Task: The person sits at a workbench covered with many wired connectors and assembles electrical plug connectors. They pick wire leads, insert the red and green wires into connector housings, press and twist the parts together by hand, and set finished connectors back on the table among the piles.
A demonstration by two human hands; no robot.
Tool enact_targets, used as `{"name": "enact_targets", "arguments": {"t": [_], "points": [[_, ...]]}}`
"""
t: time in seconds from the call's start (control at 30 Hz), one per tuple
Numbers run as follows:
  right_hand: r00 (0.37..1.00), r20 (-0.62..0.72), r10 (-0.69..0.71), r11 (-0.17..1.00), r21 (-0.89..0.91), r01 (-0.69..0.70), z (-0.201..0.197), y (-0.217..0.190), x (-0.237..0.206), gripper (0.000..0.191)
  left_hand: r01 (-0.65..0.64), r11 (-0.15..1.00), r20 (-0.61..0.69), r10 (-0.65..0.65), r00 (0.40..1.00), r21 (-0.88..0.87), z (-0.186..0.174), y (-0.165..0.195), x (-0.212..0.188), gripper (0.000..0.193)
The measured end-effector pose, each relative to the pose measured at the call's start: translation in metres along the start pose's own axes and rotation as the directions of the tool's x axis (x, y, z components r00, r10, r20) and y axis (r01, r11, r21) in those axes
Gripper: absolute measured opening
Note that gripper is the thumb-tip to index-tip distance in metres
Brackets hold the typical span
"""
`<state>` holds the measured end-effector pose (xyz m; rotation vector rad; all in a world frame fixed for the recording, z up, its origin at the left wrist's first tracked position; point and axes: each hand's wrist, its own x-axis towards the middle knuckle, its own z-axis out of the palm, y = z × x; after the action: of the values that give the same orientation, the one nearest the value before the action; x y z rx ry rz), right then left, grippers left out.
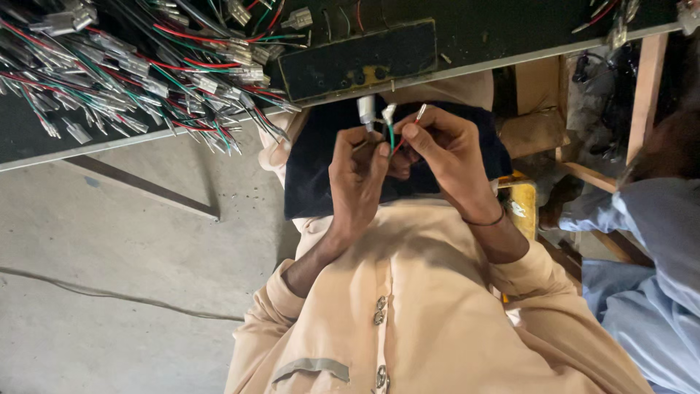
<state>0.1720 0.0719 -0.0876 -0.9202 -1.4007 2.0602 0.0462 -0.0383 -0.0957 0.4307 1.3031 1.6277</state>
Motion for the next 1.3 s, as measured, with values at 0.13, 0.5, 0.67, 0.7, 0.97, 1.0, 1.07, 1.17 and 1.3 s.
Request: {"name": "enact_targets", "arguments": {"t": [0.13,0.5,0.67,0.7,0.97,1.0,1.07,1.17,1.3], "points": [[0.997,-0.071,0.044,0.987,0.160,-0.032,0.005,0.006,0.000,0.023,-0.055,0.998,-0.064,0.054,0.996,-0.004,0.006,0.001,0.003,0.027],[0.993,0.104,0.054,0.963,0.257,-0.079,0.007,-0.029,0.016,0.042,0.121,0.968,0.098,-0.102,0.990,-0.221,-0.009,0.007,0.012,0.024],[0.963,0.229,0.141,0.978,0.120,-0.172,0.008,-0.018,0.023,0.038,0.272,0.868,0.184,-0.213,0.960,-0.415,-0.008,0.004,0.012,0.018],[0.959,0.234,0.161,0.975,0.111,-0.190,0.008,-0.014,0.023,0.036,0.301,0.846,0.194,-0.238,0.952,-0.440,-0.009,0.004,0.012,0.018],[0.993,0.088,0.081,0.991,0.097,-0.090,0.004,0.003,0.026,0.026,-0.016,0.999,0.063,0.019,0.998,-0.037,-0.008,0.010,0.007,0.032],[0.993,0.025,0.119,0.989,0.083,-0.120,0.006,0.003,0.025,0.028,-0.097,0.993,0.014,0.096,0.995,0.066,-0.007,0.011,0.005,0.036],[0.990,-0.017,0.142,0.962,0.239,-0.134,0.010,0.004,0.023,0.028,-0.282,0.859,0.081,0.274,0.958,0.427,-0.005,0.012,0.007,0.022],[0.988,-0.076,0.134,0.940,0.327,-0.102,0.014,0.004,0.019,0.029,-0.087,0.974,0.034,0.081,0.996,0.210,-0.003,0.014,0.009,0.016],[0.993,-0.072,0.093,0.929,0.364,-0.060,0.014,0.000,0.020,0.028,0.032,0.952,0.175,0.023,0.984,-0.305,-0.008,0.014,0.013,0.014]]}}
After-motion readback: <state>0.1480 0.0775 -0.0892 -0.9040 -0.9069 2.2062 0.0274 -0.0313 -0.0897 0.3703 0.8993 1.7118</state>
